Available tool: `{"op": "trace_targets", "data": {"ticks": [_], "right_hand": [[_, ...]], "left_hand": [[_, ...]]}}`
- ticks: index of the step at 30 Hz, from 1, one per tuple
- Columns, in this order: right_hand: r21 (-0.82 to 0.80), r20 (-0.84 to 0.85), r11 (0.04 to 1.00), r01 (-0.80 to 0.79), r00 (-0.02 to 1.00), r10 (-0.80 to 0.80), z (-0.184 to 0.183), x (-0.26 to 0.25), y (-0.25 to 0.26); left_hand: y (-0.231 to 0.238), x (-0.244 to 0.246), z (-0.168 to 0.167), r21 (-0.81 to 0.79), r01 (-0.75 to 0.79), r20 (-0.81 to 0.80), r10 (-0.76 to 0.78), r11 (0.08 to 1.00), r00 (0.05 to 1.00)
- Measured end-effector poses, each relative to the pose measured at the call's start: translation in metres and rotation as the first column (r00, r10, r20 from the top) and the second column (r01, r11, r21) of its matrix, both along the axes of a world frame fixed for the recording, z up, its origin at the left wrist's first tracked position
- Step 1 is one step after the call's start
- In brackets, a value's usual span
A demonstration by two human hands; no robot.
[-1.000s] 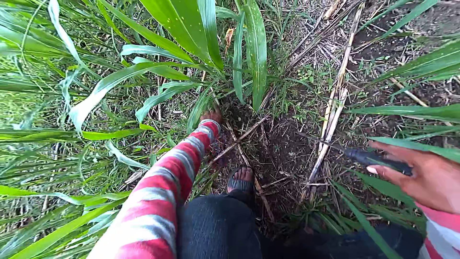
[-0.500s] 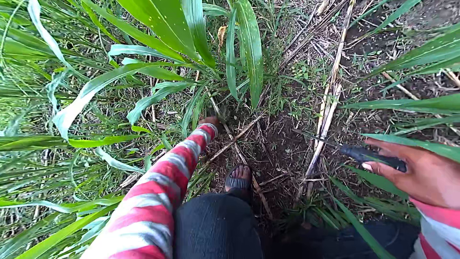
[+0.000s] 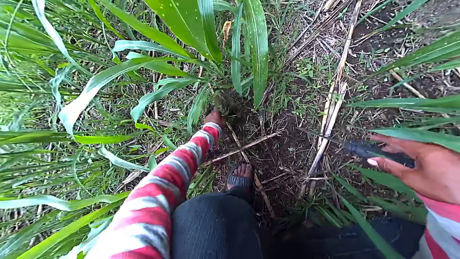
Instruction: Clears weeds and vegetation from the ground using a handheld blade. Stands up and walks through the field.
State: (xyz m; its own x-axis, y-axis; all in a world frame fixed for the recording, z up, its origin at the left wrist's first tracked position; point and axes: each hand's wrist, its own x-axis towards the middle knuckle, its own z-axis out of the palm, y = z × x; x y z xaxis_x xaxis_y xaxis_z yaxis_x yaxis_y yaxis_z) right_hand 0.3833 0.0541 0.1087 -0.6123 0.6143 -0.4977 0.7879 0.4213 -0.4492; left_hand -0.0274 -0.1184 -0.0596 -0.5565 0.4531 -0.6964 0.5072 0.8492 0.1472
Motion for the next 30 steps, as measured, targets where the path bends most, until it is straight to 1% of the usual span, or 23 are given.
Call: {"op": "trace_targets", "data": {"ticks": [1,2,3,4,6,8,9,11,13,14,16,17,18,20,22,23,24,28,30], "right_hand": [[-0.027,-0.005,0.999,0.029,1.000,-0.029,0.002,-0.002,-0.002],[-0.053,-0.011,0.997,0.063,0.998,-0.064,0.003,-0.003,-0.003],[-0.061,-0.024,0.995,0.082,0.996,-0.084,0.001,-0.003,-0.004],[-0.061,-0.037,0.994,0.094,0.995,-0.097,-0.002,-0.002,-0.004],[-0.047,-0.061,0.995,0.090,0.994,-0.093,-0.008,0.000,-0.003],[-0.028,-0.050,0.997,0.068,0.996,-0.069,-0.010,-0.001,0.000],[-0.020,-0.040,0.998,0.052,0.998,-0.053,-0.009,-0.002,0.001],[-0.010,-0.023,1.000,0.011,1.000,-0.011,-0.003,-0.007,0.002],[0.010,-0.015,1.000,-0.025,1.000,0.025,0.000,-0.010,0.003],[0.013,-0.004,0.999,-0.037,0.999,0.037,0.001,-0.010,0.003],[0.018,-0.008,0.999,-0.041,0.999,0.041,0.001,-0.008,0.004],[0.004,-0.020,1.000,-0.028,0.999,0.028,0.001,-0.006,0.004],[-0.020,-0.037,1.000,-0.009,0.999,0.009,0.001,-0.005,0.003],[-0.037,-0.087,0.999,0.023,0.996,-0.026,-0.005,-0.003,0.005],[-0.015,-0.099,0.999,0.029,0.995,-0.031,-0.011,0.003,0.009],[-0.008,-0.089,1.000,0.022,0.996,-0.023,-0.012,0.005,0.010],[-0.010,-0.083,1.000,0.019,0.996,-0.019,-0.011,0.005,0.011],[-0.047,-0.033,0.999,-0.003,0.999,0.002,-0.004,-0.001,0.012],[-0.022,-0.034,1.000,-0.013,0.999,0.012,-0.006,0.001,0.012]], "left_hand": [[0.006,-0.002,-0.001,-0.123,0.050,-0.016,-0.052,0.991,0.999],[0.011,-0.004,-0.002,-0.210,0.091,-0.011,-0.096,0.973,0.995],[0.013,-0.007,-0.008,-0.258,0.125,-0.011,-0.132,0.958,0.991],[0.014,-0.008,-0.012,-0.266,0.135,-0.014,-0.144,0.955,0.990],[0.015,-0.014,-0.017,-0.256,0.130,0.009,-0.133,0.958,0.991],[0.015,-0.022,-0.024,-0.248,0.108,0.045,-0.100,0.963,0.994],[0.016,-0.024,-0.022,-0.240,0.100,0.080,-0.083,0.966,0.993],[0.015,-0.028,-0.024,-0.176,0.048,0.146,-0.022,0.983,0.989],[0.008,-0.032,-0.032,-0.098,-0.023,0.156,0.038,0.995,0.987],[0.006,-0.033,-0.034,-0.079,-0.023,0.153,0.035,0.997,0.988],[0.003,-0.029,-0.027,-0.068,0.047,0.152,-0.037,0.997,0.988],[0.002,-0.026,-0.020,-0.092,0.101,0.142,-0.087,0.991,0.986],[0.002,-0.022,-0.013,-0.154,0.168,0.117,-0.151,0.974,0.982],[0.001,-0.013,-0.003,-0.324,0.283,0.077,-0.273,0.903,0.959],[0.000,-0.001,-0.005,-0.426,0.348,0.116,-0.331,0.835,0.937],[0.000,0.006,-0.006,-0.447,0.380,0.140,-0.357,0.810,0.924],[0.001,0.012,-0.005,-0.456,0.406,0.156,-0.377,0.792,0.913],[-0.013,0.023,-0.009,-0.407,0.403,0.169,-0.366,0.820,0.915],[-0.024,0.037,-0.007,-0.392,0.456,0.217,-0.402,0.799,0.890]]}}
